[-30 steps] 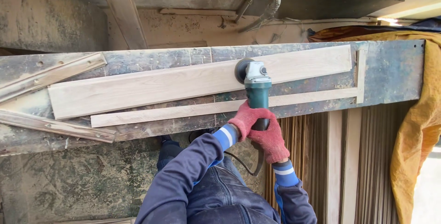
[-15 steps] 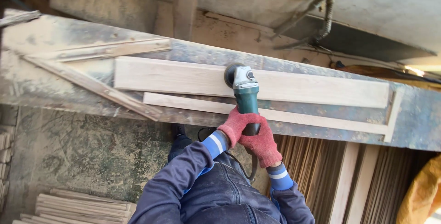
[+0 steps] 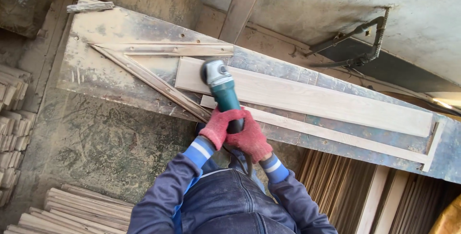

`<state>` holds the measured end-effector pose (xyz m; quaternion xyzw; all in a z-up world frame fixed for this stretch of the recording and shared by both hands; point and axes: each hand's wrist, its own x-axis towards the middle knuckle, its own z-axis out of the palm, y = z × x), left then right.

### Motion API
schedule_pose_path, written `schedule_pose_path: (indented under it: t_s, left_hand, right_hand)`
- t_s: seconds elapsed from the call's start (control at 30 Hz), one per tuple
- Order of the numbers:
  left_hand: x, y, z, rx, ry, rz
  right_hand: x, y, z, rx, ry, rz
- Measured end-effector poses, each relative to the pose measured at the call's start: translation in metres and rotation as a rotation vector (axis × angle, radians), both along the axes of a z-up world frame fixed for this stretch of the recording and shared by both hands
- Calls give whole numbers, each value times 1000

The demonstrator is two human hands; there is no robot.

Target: Using a handheld power tool to sand down wooden planks on a workbench.

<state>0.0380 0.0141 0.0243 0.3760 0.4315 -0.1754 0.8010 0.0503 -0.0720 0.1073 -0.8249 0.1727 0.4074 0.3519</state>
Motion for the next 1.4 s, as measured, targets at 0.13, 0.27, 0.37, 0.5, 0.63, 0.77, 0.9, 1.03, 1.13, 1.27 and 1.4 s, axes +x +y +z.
schedule_pose_path:
  t_s: [0.13,0.27,0.37,0.5,0.63,0.77,0.9,1.03,1.13,1.27,1.4]
  left_hand:
    - [-9,23,-37,-37,69,17]
    - [1,0,-5,-32,35,-26]
    - [3,-45,-4,-32,-25,-102]
    - [6,-84,12,-30,-28,-276]
    - [-1,-102,-19,37,-37,-378]
    - [-2,-73,-19,-1,-30,-338]
    - [0,-26,-4,6,-42,-196]
    - [-4,24,-8,-29,24,-135]
    - [-6,52,-20,-97,111,-60]
    - [-5,51,-8,23,95,19]
    - [8,6,5,9,100,-15]
  right_hand:
    - [1,10,-14,15,-4,48]
    - [-3,-3,-1,1,-10,-22]
    - [-15,-35,-1,13,-32,-191]
    - [-31,-82,-26,-49,-119,-437]
    - [-36,-82,-20,-37,-133,-559]
    - [-37,-51,-11,-135,-45,-443]
    - [-17,-15,-17,-1,-42,-313]
    - [-12,23,-3,-56,50,-185]
    - [-3,26,-12,64,26,-53]
    - [2,21,-11,108,16,100]
    - [3,-23,-14,77,45,92]
